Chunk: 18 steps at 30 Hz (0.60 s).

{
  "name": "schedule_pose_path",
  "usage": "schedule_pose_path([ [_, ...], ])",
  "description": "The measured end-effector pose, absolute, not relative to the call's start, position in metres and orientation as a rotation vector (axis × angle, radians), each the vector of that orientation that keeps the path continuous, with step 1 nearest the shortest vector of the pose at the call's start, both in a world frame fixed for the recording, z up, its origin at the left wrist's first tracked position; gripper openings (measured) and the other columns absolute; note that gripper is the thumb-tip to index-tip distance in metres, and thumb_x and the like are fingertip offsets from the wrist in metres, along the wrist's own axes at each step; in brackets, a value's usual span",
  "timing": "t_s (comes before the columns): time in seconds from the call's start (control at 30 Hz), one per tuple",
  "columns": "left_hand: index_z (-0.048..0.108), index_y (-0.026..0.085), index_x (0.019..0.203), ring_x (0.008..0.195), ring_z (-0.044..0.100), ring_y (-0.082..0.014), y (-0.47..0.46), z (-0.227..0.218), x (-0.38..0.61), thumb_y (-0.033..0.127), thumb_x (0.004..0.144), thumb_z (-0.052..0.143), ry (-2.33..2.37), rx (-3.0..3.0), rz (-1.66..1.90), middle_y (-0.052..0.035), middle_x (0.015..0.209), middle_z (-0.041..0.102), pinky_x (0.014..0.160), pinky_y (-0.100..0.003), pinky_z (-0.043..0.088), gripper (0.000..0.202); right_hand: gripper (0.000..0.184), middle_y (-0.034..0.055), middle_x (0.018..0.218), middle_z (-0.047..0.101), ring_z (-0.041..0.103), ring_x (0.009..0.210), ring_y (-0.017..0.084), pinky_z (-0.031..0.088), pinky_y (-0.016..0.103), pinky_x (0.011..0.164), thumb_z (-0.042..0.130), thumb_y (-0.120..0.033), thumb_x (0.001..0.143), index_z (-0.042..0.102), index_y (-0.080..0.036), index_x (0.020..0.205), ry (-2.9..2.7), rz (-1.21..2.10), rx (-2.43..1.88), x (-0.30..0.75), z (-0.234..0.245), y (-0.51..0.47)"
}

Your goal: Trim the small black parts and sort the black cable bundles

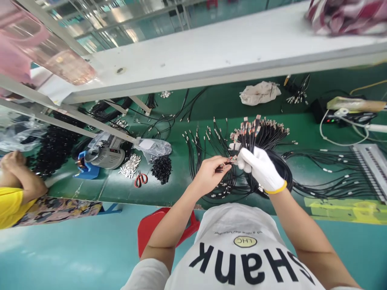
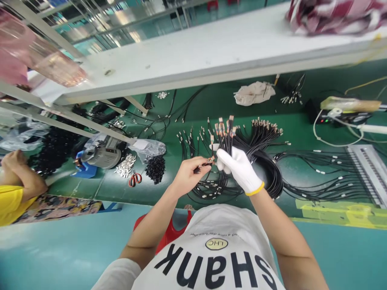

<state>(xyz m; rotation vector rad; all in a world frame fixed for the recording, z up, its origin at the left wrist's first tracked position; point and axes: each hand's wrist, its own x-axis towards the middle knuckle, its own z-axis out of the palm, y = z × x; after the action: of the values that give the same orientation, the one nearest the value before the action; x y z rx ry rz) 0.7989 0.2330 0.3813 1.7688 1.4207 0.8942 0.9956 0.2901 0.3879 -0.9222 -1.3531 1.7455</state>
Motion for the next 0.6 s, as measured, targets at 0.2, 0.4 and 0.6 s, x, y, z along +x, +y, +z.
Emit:
schedule_pose_path([
  [0.2,0.073,0.017,0.094,0.074,0.057,-0.0159,0.232,0.408,0.8,0.036,0.101,0.05,1.4,1.79,0.813,-0.0053,0.081,0.064,0.069,-0.027,0.042,0.031,0.042,-0.0008,0.067,0.058,0.039,0.054,0.011,0.028,0.028,0.052,0.067,-0.056,0.09,0.068,-0.017,0.105,-1.383,1.794,-0.965,0.99,0.396,0.291],
  [0.4,0.065,0.018,0.088,0.074,0.056,-0.0154,0.229,0.422,0.792,0.044,0.099,0.051,1.514,1.546,1.037,-0.003,0.079,0.063,0.071,-0.027,0.043,0.032,0.041,-0.0008,0.067,0.058,0.04,0.055,0.011,0.028,0.027,0.053,0.067,-0.055,0.09,0.069,-0.017,0.106,-1.395,1.791,-0.966,0.986,0.403,0.289],
  [0.6,0.069,0.019,0.107,0.065,0.045,-0.0109,0.232,0.432,0.799,0.044,0.091,0.066,1.506,1.372,1.119,0.0027,0.074,0.055,0.064,-0.024,0.039,0.03,0.038,0.0045,0.067,0.063,0.043,0.055,0.016,0.031,0.033,0.054,0.07,-0.057,0.087,0.063,-0.021,0.075,-1.478,1.747,-1.067,0.976,0.411,0.281],
])
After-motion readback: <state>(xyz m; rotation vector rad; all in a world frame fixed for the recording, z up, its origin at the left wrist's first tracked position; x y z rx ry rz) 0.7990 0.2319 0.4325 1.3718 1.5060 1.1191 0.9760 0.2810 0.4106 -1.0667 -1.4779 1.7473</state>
